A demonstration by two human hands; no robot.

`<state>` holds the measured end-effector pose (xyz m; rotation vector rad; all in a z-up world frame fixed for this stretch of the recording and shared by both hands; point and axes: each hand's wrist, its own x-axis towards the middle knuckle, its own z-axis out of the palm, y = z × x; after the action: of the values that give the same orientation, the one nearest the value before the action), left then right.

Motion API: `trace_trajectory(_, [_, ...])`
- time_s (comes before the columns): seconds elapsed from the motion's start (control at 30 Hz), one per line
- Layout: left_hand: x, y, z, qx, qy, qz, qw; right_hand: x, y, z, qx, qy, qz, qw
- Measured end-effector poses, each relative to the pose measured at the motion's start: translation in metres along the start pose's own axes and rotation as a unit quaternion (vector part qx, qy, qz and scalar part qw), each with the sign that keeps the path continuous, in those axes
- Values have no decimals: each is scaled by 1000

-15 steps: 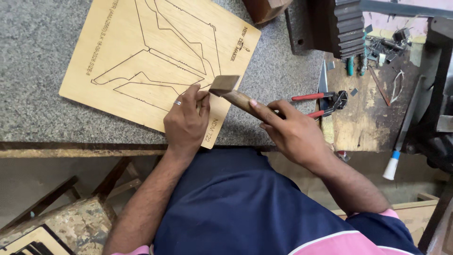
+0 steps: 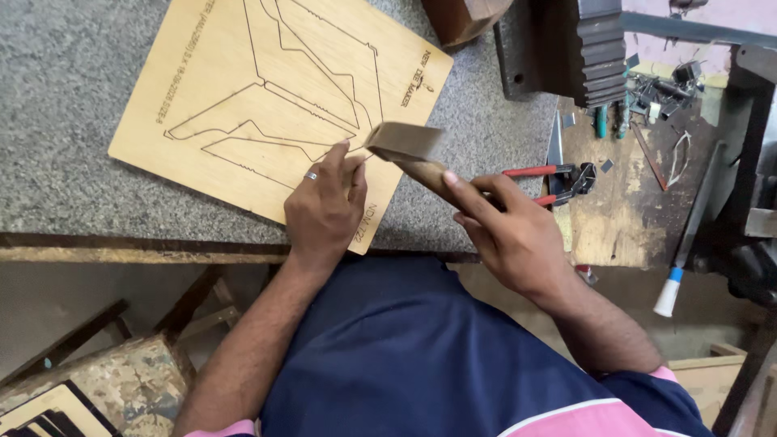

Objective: The person uses a hammer and pliers to tap and pry along the cut lines of a flat wooden puzzle piece. They repeatedly switch between the hammer and pliers to loosen the piece from the surrounding board, working along the perimeter of the design.

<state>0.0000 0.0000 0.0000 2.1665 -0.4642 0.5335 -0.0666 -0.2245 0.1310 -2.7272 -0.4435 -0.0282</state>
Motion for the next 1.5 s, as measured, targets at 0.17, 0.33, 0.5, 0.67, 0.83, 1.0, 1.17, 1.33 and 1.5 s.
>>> trace_trajectory(0.17, [-4,-8,-3,-140,37,-40,989,-1,-6,11,-21,-6,6,1000])
trace_trajectory(0.33, [-2,-5,-6,-127,35,-63,989,-4,-1,16,-24,-24,47,998])
trace_trajectory(0.5, [-4,-5,-7,-137,26,-60,988,-12,1,20,3,31,-4,1000])
trace_trajectory(0.67, [3,-4,-7,-143,32,-71,987,-8,8,22,-21,-30,66,997])
trace_trajectory(0.83, [-2,-2,-7,-130,27,-62,989,-19,6,20,39,53,33,997])
trace_trajectory(1.0, [5,1,-7,-152,22,-66,986,-13,4,33,47,-44,60,996])
trace_trajectory(1.17, [-8,1,-10,-148,22,-67,986,-29,22,36,198,-13,111,974])
trace_trajectory(1.33, [8,-12,-14,-173,20,-97,980,-36,47,34,407,-49,254,876])
trace_trajectory(1.5, [5,-54,-36,-67,58,-124,988,-52,49,40,391,-64,333,856])
